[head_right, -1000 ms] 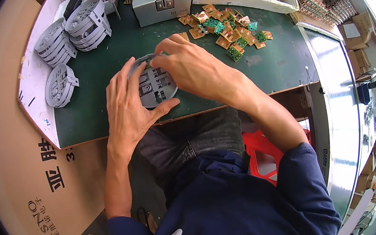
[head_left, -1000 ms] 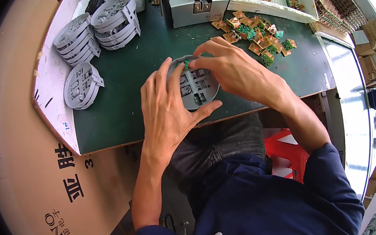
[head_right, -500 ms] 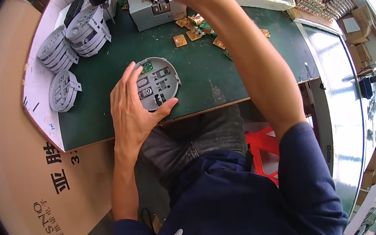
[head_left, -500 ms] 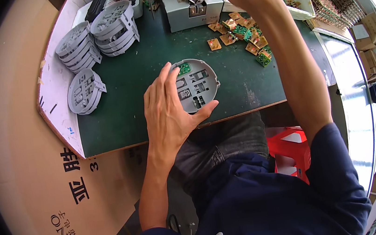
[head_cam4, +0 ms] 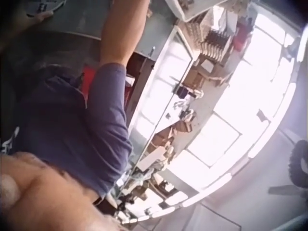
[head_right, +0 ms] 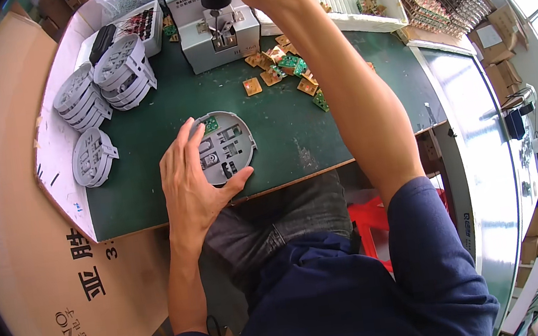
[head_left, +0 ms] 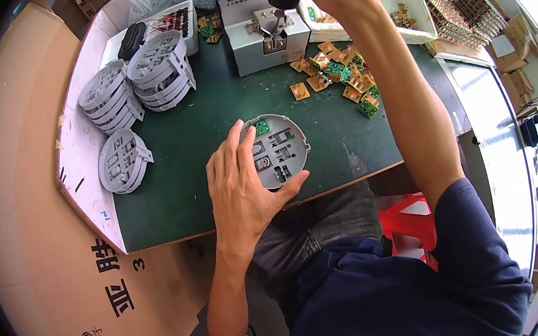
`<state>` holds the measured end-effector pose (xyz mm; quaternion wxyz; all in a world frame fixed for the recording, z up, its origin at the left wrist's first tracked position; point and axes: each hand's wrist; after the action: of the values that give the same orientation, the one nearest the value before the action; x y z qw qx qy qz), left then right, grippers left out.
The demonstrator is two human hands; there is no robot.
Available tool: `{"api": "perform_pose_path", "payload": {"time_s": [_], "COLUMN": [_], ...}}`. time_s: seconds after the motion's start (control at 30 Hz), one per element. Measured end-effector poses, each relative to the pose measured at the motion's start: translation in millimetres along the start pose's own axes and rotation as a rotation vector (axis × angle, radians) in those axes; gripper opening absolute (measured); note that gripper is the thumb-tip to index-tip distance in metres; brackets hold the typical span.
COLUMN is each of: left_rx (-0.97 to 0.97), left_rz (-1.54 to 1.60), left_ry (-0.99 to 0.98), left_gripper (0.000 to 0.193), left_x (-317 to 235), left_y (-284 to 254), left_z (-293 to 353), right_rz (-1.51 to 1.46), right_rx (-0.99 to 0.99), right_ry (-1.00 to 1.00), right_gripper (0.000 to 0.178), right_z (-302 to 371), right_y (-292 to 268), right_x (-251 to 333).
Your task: Assembling circuit boards into circular plastic housings using an electric screwdriver and then packing the finished units into a large shipping box.
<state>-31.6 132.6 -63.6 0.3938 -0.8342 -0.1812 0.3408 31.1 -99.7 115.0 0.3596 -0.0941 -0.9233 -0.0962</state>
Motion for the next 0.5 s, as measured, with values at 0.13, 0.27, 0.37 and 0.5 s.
{"api": "perform_pose_path", "payload": {"time_s": [0.13,0.27,0.37,0.5], "left_rx": [-0.001,0.009,0.027,0.034], "left_rz": [-0.002,0.000,0.000,0.011], "left_ry": [-0.001,-0.009,-0.024,-0.035], "left_gripper": [0.095,0.093,0.091,0.090], "left_x": [-1,-2,-4,-4], "left_y": [1,0,-1,-2], "left_z": [-2,-2,-2,-3], "right_rz": [0.175,0.201,0.141,0.009], "right_rx": [-0.080,-0.057,-0.032,0.120], "right_ry": [-0.123,-0.092,0.018,-0.157], "right_gripper": [0.023,0.017,0.019,0.042], "right_z": [-4,-3,5,43], "right_y": [2,0,-1,27], "right_x": [-15,-27,-22,0]}}
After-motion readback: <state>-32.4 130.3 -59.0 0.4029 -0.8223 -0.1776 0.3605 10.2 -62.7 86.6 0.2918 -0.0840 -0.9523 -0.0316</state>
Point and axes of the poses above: each hand's wrist, its own z-axis away from the middle knuckle, its own y-axis out of the palm, x = y × z, and after that the axes turned 7 degrees about -y, right-handed
